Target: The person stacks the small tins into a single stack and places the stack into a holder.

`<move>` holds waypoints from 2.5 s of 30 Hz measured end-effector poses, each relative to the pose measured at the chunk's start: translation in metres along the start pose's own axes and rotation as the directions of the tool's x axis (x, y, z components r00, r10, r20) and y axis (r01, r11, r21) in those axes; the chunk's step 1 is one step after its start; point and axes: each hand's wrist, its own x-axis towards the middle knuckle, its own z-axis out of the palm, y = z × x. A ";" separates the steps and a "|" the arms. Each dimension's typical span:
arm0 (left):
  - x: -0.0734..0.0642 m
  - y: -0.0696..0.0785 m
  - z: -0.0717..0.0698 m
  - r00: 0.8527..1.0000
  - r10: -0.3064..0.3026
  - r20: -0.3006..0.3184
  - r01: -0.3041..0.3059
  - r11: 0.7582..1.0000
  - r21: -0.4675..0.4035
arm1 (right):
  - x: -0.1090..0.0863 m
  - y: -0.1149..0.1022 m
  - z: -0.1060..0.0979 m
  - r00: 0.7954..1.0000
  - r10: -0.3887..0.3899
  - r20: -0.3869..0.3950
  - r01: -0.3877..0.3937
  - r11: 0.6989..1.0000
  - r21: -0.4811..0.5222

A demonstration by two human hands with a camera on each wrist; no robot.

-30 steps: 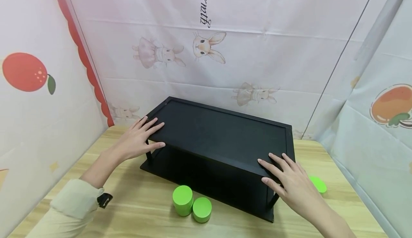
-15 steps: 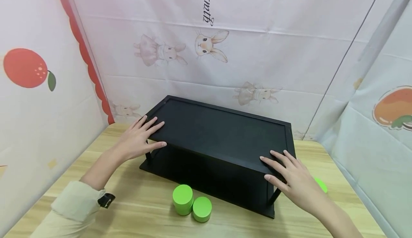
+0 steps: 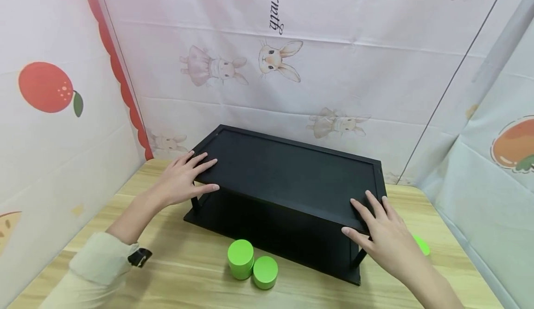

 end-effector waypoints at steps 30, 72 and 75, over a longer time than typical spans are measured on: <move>0.004 -0.003 0.001 0.994 -0.095 0.058 0.097 0.995 -0.035 | 0.003 0.000 0.008 0.998 0.052 -0.023 -0.053 0.996 -0.067; -0.004 0.007 -0.001 0.991 -0.131 0.034 0.132 0.991 -0.002 | 0.014 0.014 0.007 0.999 0.026 -0.025 -0.026 1.000 -0.007; -0.003 0.008 -0.003 0.992 -0.125 0.033 0.125 0.992 0.007 | 0.015 0.014 0.006 0.999 0.026 -0.023 -0.026 1.000 -0.001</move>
